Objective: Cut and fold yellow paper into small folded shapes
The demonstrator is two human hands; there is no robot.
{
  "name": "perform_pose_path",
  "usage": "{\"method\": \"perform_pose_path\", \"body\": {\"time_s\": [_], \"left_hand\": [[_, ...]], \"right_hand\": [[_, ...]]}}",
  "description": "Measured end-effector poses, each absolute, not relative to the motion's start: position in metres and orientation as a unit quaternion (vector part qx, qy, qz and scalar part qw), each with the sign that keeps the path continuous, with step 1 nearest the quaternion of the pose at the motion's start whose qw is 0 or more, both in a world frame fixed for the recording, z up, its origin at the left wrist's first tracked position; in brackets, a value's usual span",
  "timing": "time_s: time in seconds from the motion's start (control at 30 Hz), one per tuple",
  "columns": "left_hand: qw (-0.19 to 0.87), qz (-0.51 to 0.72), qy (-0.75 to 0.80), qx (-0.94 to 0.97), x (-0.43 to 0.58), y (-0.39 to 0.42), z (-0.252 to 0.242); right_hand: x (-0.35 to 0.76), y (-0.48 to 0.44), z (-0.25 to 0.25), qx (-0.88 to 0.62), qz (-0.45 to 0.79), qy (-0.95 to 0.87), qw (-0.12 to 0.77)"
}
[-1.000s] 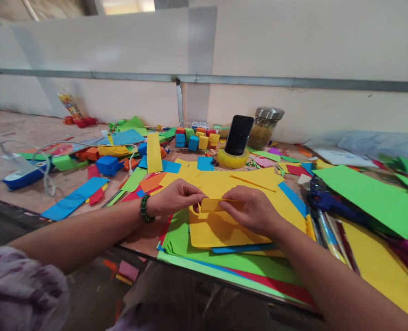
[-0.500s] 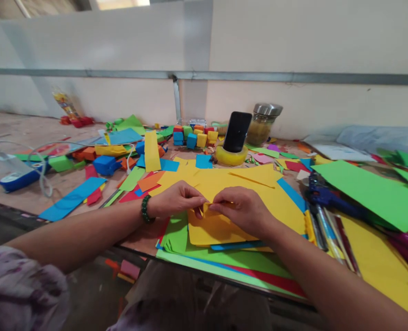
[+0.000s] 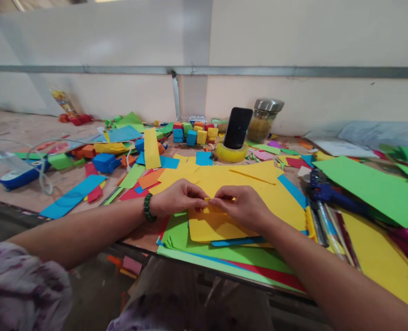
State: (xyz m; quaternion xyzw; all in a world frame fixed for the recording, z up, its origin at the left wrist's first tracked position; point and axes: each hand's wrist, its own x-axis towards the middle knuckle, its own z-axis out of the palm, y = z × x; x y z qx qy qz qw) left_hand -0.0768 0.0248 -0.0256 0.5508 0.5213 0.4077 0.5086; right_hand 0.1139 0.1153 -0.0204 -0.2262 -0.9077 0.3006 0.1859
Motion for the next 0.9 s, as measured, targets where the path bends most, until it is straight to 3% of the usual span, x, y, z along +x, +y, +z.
{"method": "perform_pose_path", "body": {"time_s": [0.27,0.57,0.9], "left_hand": [[0.448,0.366,0.557,0.596,-0.0765,0.0254,-0.0249],[0.301,0.331,0.565,0.693,-0.0744,0.0231,-0.0249],[0.335,0.296,0.590,0.673,-0.0729,0.0232,-0.0255]], "right_hand": [[0.1108,0.1151,-0.0254,-0.236,0.307,-0.905,0.175],[0.1077,0.1122,-0.0235,-0.254,0.348,-0.886,0.173],[0.1063,0.1126,-0.0238,-0.270,0.365,-0.877,0.156]]}}
